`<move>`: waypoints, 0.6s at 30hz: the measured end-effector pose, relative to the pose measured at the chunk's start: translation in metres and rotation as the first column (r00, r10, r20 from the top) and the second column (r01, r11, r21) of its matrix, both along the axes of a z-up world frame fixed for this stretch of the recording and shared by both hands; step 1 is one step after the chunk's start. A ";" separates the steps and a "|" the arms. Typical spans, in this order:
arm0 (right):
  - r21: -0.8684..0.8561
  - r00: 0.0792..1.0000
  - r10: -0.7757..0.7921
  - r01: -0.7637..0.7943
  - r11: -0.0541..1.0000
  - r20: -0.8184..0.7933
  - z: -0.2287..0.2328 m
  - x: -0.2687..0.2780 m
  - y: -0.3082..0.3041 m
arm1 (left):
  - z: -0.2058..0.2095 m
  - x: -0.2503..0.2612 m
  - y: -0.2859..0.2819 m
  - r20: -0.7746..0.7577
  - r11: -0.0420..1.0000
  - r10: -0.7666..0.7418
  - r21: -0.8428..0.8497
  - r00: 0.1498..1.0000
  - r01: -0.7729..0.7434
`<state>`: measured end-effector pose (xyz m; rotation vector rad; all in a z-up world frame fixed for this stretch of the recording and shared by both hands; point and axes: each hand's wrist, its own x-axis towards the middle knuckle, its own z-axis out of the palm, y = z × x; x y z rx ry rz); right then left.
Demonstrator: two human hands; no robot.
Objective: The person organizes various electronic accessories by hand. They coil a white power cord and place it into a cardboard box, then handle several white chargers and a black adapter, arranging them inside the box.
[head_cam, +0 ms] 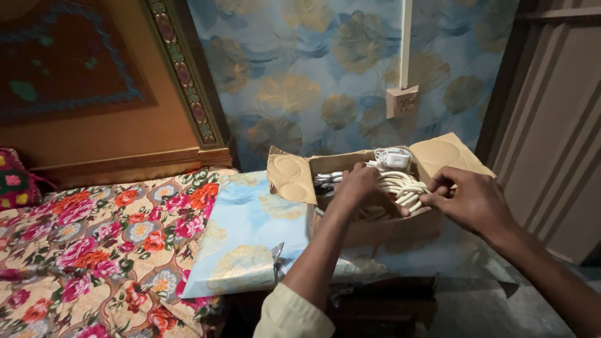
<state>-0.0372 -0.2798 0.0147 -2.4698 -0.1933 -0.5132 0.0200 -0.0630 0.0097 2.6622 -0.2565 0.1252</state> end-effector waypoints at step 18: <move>-0.208 0.963 0.126 -0.177 0.962 -0.239 0.003 0.031 -0.018 | -0.007 0.020 0.020 -0.005 0.957 -0.242 -0.164 0.970 0.238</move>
